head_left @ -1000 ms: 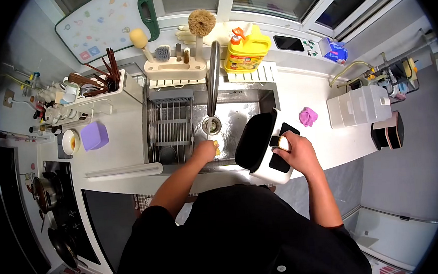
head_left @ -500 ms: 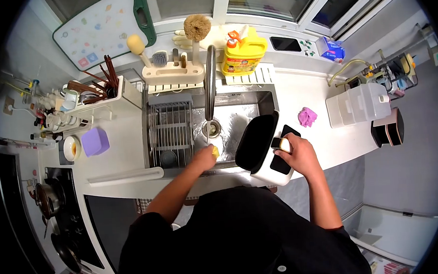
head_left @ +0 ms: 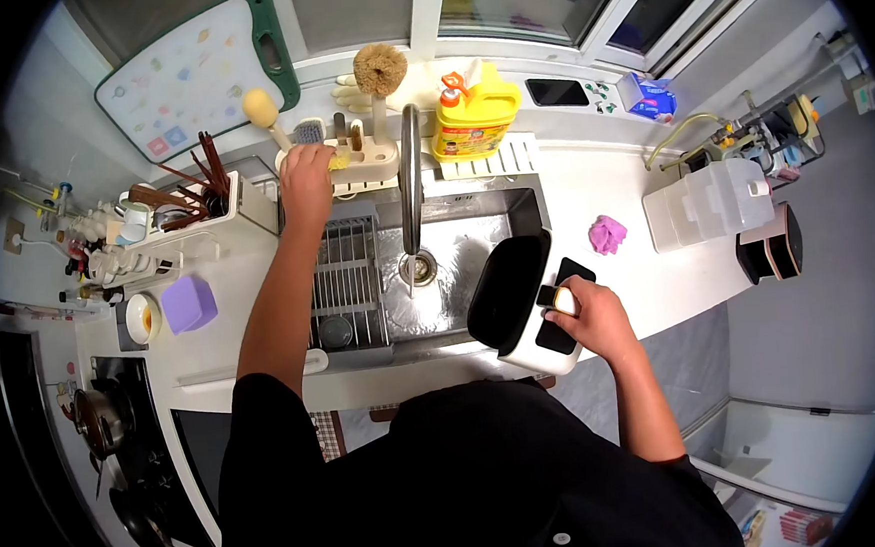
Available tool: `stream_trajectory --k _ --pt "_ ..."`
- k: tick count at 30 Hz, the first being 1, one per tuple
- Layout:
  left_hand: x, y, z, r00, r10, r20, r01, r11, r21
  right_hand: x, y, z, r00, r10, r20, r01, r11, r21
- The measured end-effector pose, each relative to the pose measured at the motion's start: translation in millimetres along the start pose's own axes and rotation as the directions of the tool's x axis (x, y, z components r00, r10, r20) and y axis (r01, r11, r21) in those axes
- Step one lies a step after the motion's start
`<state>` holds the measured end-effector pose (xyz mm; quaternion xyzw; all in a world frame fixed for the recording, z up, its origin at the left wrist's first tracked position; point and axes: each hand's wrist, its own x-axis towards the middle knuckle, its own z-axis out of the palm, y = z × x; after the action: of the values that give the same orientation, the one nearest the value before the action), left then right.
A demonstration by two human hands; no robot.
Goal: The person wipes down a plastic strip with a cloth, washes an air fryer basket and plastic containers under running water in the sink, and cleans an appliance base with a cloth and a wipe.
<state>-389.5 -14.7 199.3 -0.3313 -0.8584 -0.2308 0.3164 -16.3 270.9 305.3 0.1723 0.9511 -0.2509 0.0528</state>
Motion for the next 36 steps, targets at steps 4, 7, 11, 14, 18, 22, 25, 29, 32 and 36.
stream_trajectory --k 4,7,11,14,18,22,25,29,32,36 --pt "-2.5 -7.5 24.9 0.995 0.071 0.066 -0.079 0.991 0.112 -5.4 -1.6 -1.4 1.000 0.029 -0.007 -0.029 0.999 0.023" --pt "-7.4 -10.9 35.4 0.992 0.020 0.124 -0.043 0.982 0.186 -6.3 1.0 -1.4 1.000 0.017 -0.022 -0.017 1.000 0.013" --pt "-3.8 -16.0 43.0 0.970 -0.002 0.243 -0.049 0.978 0.204 -2.0 -0.1 -1.3 1.000 0.009 -0.019 -0.009 1.000 0.002" --pt "-0.7 -12.1 35.2 0.978 -0.023 0.209 -0.001 0.994 0.113 4.4 -0.3 0.2 1.000 -0.016 -0.025 0.016 1.000 0.004" --pt "-18.3 -22.8 44.4 0.939 -0.073 0.337 0.088 0.996 -0.030 13.6 -1.7 1.9 0.999 -0.047 -0.006 0.047 0.998 -0.052" --pt "-24.0 14.5 22.3 0.984 -0.164 0.072 0.175 0.970 -0.171 42.2 -9.1 8.0 0.975 -0.208 0.074 0.219 0.952 -0.213" --pt "-78.5 49.3 28.1 0.888 -0.433 0.155 0.457 0.794 -0.402 77.1 -26.6 26.8 0.937 -0.292 0.193 0.340 0.889 -0.306" --pt "-169.6 120.0 59.4 0.159 -0.297 0.941 0.897 -0.355 -0.264 116.3 -45.3 66.9 0.858 -0.291 0.423 0.485 0.730 -0.482" --pt "-206.5 138.9 72.2 0.103 -0.244 0.964 0.873 -0.442 -0.205 123.0 -57.9 74.3 0.835 -0.292 0.466 0.531 0.649 -0.544" --pt "-243.7 130.1 96.2 0.057 -0.245 0.968 0.932 -0.334 -0.139 115.7 -59.2 42.7 0.881 -0.290 0.374 0.443 0.780 -0.441"
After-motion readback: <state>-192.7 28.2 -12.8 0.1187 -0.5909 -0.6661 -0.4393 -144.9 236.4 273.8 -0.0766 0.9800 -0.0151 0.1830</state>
